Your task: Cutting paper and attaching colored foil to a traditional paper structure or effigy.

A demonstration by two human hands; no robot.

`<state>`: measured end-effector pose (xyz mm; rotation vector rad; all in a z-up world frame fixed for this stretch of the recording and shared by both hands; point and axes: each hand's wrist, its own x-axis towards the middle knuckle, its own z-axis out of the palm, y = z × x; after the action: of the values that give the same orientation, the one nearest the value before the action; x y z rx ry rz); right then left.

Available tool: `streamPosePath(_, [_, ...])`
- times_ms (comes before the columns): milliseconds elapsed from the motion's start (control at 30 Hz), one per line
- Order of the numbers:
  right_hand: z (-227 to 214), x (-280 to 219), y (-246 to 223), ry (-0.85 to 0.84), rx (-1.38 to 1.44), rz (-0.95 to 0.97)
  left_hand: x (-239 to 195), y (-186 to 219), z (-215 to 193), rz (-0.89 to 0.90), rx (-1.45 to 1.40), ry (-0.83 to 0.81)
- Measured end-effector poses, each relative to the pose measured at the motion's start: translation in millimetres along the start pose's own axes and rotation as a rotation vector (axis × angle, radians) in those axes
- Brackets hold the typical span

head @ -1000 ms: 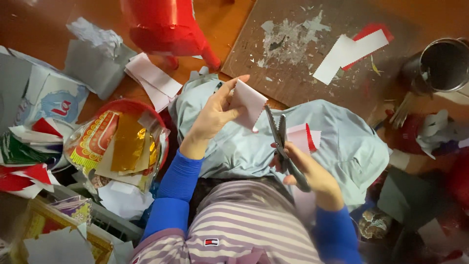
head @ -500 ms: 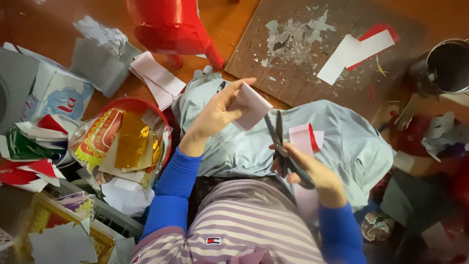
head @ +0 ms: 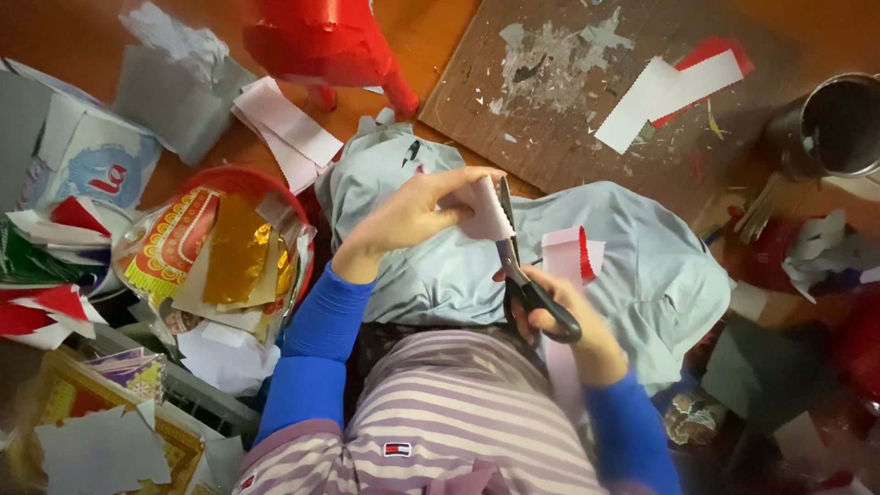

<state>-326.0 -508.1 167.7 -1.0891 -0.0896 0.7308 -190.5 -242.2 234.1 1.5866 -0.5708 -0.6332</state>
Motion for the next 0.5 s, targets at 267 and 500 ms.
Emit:
streamPosePath(267, [14, 9, -7, 0.032, -0.044, -0.067, 0, -28, 8, -0.011, 0.095, 0.015])
streamPosePath(500, [15, 19, -43, 0.217, -0.054, -0.488, -5, -14, 29, 0.054, 0.032, 0.123])
